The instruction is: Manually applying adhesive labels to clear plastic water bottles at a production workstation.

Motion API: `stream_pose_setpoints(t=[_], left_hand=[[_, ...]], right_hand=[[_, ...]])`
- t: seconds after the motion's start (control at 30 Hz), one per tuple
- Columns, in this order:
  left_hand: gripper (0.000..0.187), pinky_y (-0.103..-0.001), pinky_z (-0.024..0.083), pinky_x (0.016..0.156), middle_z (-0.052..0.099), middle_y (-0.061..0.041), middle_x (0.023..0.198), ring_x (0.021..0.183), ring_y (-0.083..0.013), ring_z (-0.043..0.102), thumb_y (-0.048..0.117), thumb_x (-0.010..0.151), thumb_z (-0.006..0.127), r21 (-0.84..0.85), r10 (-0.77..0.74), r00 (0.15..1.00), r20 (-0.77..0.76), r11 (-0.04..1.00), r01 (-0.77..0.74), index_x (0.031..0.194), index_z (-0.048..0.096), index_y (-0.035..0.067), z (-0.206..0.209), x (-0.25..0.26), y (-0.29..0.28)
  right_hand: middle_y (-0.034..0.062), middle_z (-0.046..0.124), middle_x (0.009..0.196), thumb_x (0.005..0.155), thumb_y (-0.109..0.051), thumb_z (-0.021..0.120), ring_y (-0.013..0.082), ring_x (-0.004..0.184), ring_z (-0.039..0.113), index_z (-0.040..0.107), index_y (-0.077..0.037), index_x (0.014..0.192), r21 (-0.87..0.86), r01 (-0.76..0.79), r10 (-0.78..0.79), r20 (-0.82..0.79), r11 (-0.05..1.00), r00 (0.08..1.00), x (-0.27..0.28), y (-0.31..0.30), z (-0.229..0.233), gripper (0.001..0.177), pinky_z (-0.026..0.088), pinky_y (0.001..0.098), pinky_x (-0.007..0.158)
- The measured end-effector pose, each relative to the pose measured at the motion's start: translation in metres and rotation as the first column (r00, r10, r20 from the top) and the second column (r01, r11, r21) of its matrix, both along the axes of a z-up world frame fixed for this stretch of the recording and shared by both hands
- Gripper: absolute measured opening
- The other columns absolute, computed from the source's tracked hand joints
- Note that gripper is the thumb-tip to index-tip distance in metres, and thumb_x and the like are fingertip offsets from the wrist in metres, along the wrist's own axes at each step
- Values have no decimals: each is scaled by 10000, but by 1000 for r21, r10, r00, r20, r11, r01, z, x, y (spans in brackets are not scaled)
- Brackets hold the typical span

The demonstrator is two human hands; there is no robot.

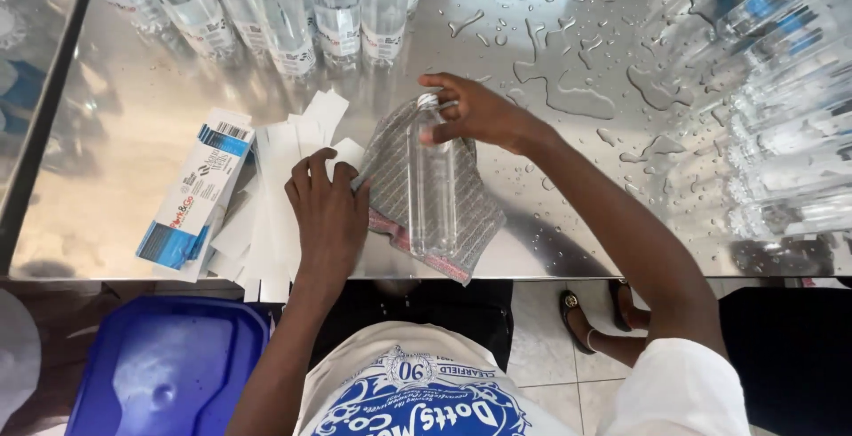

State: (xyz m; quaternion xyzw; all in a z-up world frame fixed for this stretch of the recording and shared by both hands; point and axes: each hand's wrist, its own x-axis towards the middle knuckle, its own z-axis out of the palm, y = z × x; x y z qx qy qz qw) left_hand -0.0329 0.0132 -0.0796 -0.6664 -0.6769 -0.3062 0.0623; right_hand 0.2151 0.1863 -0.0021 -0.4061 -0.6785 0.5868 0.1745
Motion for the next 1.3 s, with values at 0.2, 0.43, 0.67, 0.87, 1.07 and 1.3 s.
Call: stream_pose_setpoints(t=[0.2,0.43,0.67,0.87,1.07,1.3], left_hand=[[317,-531,577,926,770,-196,1128,1070,-425,773,395,1102,686,-420,145,730,668,883,209,1246,627,118,52,-1,0],[259,-482,620,980,785,-103,986,1013,-258,776,306,1022,806,-250,103,430,897,920,301,1207,703,156,61,32,8],[360,-360,580,948,851,-107,1107,1026,-176,754,300,1034,757,-89,-70,275,959,846,525,1349,720,131,57,57,3],[293,-446,566,1058,829,-57,1262,1255,-292,723,199,1053,733,-34,-216,522,825,903,428,1339,744,134,35,55,-28],[334,-558,483,1200,753,-153,1416,1447,-465,576,-41,1065,608,139,-447,578,683,856,498,1336,776,60,18,57,-42],[400,-629,435,1224,625,-222,1560,1525,-538,444,138,1090,640,31,-544,670,505,787,616,1477,682,44,37,55,-42]], right_hand=[[285,615,1516,997,-477,789,477,1352,641,510,-20,1610,374,-13,-156,418,928,895,5,-91,71,813,573,563,1086],[140,808,1208,977,-387,785,353,1129,770,704,-188,1444,212,227,-310,610,951,729,46,-167,11,514,605,536,974],[306,783,1050,968,-250,780,409,903,780,764,-7,1345,-68,521,-525,-138,851,840,32,-187,-27,448,632,568,868],[128,621,904,1007,-76,782,249,945,726,788,5,1290,243,501,-434,-281,831,856,17,-195,-46,294,625,527,1005],[85,538,977,1068,-104,706,188,921,627,747,-12,1297,276,608,-573,-202,745,794,-15,-177,-25,250,579,375,736],[128,560,1029,1147,-115,583,267,891,680,719,-24,1353,497,532,-547,-131,685,827,-15,-191,-30,263,559,383,682]])
